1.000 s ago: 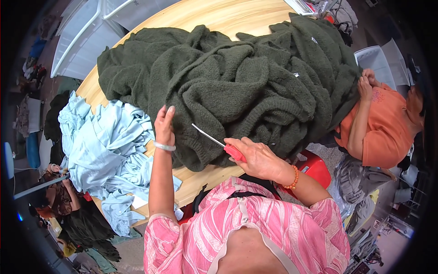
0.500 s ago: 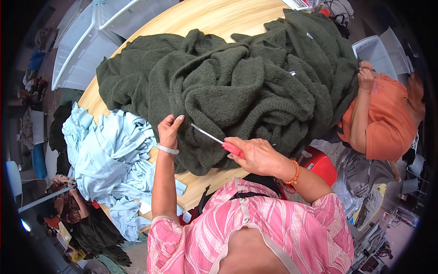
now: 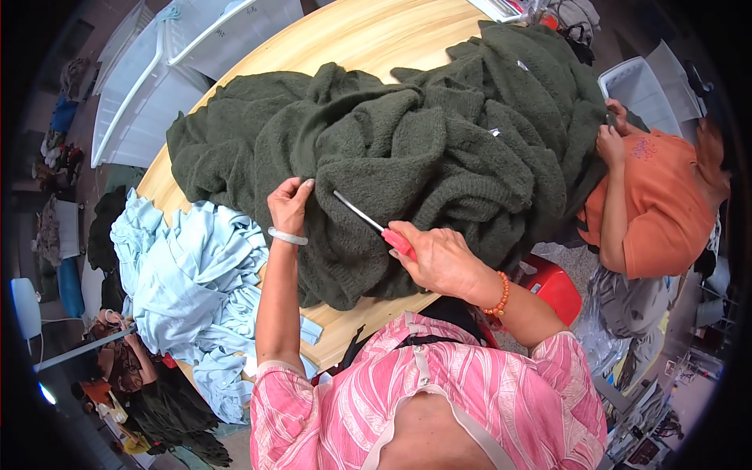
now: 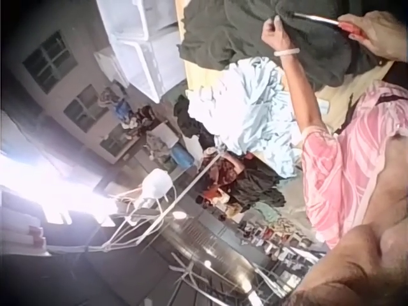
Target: Trimming excess threads from green and light blue garments using a small clipper.
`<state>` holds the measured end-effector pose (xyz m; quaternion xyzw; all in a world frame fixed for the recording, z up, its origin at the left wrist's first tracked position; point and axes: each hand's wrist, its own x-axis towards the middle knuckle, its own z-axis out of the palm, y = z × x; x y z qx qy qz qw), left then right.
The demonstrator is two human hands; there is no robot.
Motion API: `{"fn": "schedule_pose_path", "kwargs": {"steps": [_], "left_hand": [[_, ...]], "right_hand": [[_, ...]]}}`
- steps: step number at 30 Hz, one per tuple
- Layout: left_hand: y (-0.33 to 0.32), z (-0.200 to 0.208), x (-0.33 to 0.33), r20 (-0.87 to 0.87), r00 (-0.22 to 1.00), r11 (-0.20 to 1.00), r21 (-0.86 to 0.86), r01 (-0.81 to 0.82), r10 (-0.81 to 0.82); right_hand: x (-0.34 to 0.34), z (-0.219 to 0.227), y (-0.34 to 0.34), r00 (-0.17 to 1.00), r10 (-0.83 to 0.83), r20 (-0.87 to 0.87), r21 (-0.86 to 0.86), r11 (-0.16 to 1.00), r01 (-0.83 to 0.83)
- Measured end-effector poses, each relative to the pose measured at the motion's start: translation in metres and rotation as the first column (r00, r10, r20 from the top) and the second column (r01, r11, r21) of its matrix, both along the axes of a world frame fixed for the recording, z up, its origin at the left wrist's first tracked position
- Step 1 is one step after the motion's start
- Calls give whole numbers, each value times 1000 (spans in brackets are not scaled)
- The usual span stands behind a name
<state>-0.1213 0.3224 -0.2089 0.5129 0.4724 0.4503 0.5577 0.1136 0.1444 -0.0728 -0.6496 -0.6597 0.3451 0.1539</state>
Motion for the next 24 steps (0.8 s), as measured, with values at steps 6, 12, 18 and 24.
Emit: {"fn": "schedule_pose_path", "kwargs": {"steps": [6,12,18,24], "left_hand": [[-27,1,9,51,998,996,-90,-29,34],[-42,1,0,118,993,987,-163,12,8],[-50,1,16,264,963,975,-223,17,43],[-60,3,-2,274,960,959,-283,26,55]], "right_hand": [[-1,-1,-4,989,146,-26,-78,986,-147],[-2,0,-14,995,92,-33,-126,987,-95],[-4,3,-17,984,171,-52,-216,960,-178],[0,3,-26,995,85,-52,-213,972,-94]]}}
